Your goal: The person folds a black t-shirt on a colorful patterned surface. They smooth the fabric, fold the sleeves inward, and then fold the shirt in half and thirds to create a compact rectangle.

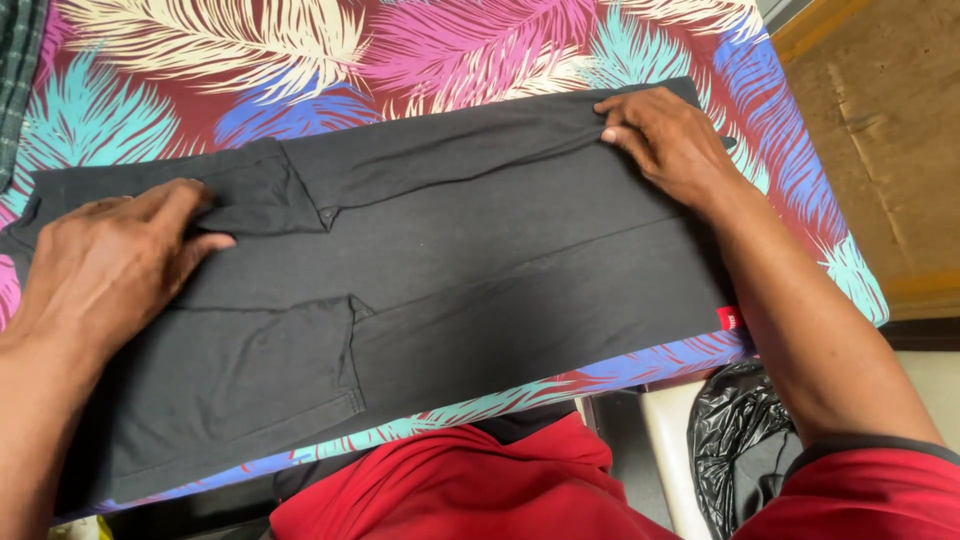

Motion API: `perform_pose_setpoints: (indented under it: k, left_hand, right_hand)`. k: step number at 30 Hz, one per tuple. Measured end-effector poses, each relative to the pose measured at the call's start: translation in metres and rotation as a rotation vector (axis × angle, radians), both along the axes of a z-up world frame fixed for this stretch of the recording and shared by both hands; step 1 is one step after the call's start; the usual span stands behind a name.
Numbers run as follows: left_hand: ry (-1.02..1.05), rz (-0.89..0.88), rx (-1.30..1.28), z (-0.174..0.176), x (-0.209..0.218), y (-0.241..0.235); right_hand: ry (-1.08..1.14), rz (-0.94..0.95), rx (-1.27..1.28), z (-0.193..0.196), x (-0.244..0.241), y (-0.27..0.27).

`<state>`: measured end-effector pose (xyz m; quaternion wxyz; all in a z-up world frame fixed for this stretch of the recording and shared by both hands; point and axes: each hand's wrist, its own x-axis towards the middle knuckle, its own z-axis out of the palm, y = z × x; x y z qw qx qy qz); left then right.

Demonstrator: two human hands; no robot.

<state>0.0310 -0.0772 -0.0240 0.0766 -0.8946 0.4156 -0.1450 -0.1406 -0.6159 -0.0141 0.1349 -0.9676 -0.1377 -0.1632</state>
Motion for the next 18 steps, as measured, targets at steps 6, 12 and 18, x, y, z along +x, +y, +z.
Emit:
perform_pose_setpoints:
  k: [6,12,18]
  left_hand:
    - [0.100,0.069,-0.115,-0.002,0.006,0.003]
    - [0.051,0.107,-0.081,-0.010,0.016,0.015]
    - [0.277,-0.207,-0.496,-0.025,0.020,0.025]
  right_hand:
    - [0.024,-0.244,0.021,-0.010,0.007,-0.006]
    - [0.115,0.020,-0.336,-0.007,0.008,-0.043]
    - [-0.136,-0.179,-0.716,0.001,-0.016,-0.054]
